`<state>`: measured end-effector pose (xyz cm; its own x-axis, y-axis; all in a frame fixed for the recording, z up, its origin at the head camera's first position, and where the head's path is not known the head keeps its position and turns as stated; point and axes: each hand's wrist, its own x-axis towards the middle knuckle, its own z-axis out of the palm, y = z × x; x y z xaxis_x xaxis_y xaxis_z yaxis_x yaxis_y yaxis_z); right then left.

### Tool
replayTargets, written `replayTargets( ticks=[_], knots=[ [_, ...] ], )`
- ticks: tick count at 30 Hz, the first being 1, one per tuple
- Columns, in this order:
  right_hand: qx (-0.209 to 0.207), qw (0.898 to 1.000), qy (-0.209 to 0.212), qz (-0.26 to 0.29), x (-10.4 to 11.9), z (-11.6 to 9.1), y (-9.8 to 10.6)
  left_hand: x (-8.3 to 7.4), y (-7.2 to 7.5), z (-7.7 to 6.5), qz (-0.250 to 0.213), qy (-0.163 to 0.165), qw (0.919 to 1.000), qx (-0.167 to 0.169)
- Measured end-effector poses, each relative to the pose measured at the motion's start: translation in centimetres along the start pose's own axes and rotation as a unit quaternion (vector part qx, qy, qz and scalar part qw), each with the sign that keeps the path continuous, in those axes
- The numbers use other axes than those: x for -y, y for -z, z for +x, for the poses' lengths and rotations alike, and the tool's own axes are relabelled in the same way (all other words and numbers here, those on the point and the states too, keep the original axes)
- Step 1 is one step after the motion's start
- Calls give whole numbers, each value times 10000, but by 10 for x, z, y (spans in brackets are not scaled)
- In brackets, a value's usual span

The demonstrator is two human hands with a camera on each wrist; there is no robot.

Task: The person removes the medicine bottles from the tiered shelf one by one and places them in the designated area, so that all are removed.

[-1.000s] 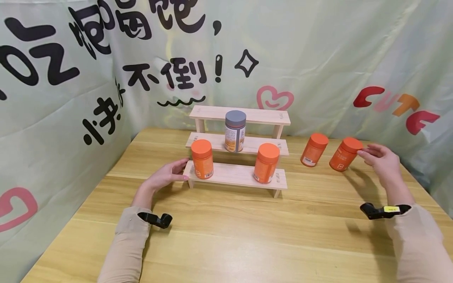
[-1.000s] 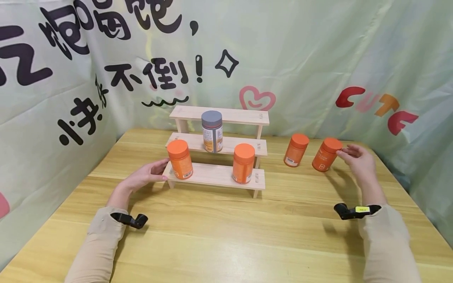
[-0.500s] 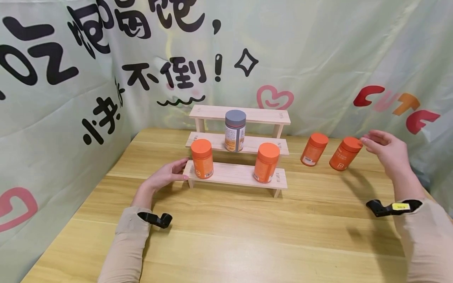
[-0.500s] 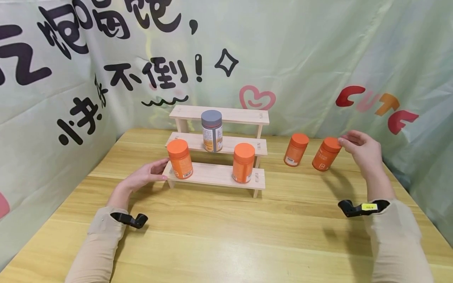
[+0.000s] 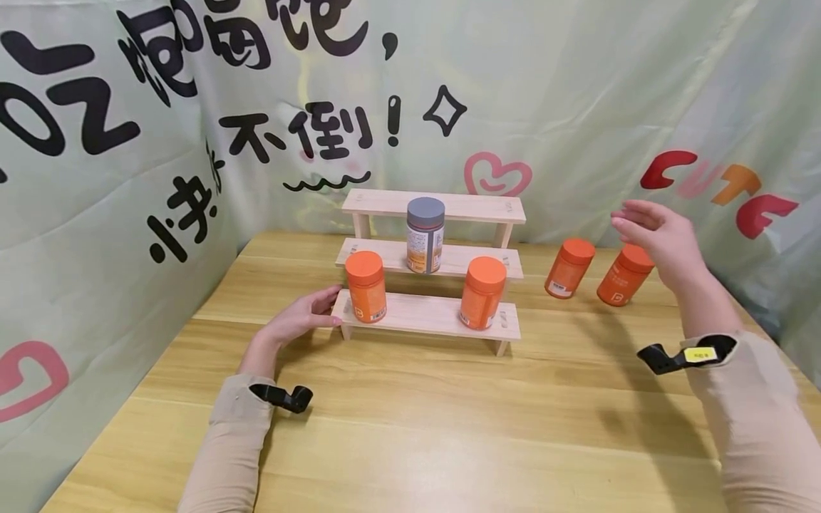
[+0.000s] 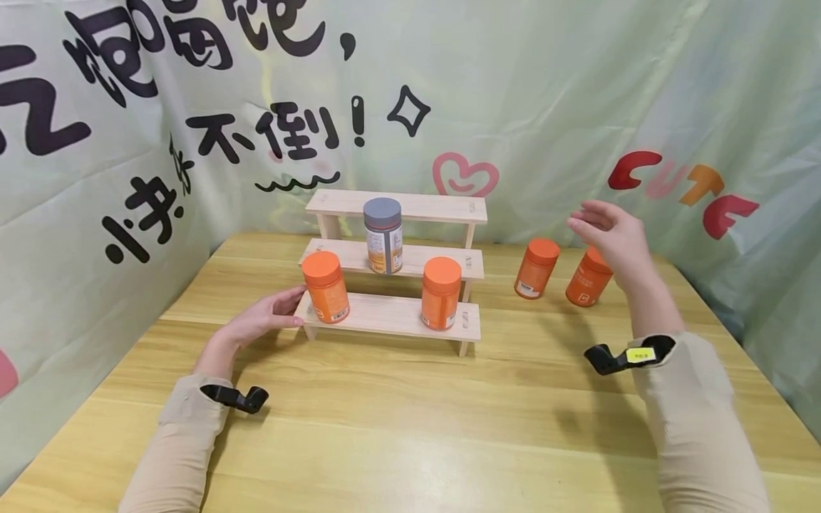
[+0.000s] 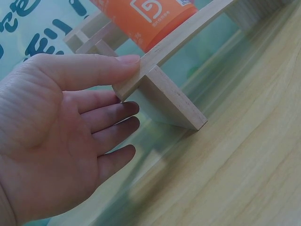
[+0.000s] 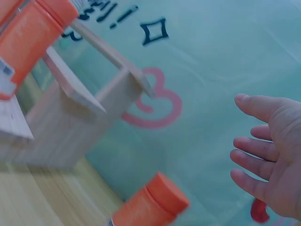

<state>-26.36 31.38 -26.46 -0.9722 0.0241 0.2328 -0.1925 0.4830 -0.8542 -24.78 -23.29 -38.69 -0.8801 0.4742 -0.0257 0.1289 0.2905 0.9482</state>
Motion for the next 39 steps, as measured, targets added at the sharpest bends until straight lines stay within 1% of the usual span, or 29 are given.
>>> replayTargets(
  ticks=[4,6,12,19,24,31,33,39],
  knots=[
    [173,9996,136,-187,19,5,-15,1,1,1,30,-57,10000,-3],
    [250,9993,173,-193,27,7,-22,1,1,1,39,-70,10000,-10],
    [512,9979,267,-286,45,10,-43,2,1,1,82,-10,10000,-17],
    [867,9955,352,-121,57,12,-63,2,1,0,63,87,9999,-2],
    [1050,9936,408,-77,69,13,-76,2,2,1,50,50,10000,4],
    [1270,9889,753,180,80,17,-96,0,1,0,50,48,10000,-45],
    [1330,9875,823,174,81,17,-102,1,0,0,68,51,10000,-39],
    [1565,9834,865,316,89,17,-120,0,1,0,97,28,9999,-10]
  ],
)
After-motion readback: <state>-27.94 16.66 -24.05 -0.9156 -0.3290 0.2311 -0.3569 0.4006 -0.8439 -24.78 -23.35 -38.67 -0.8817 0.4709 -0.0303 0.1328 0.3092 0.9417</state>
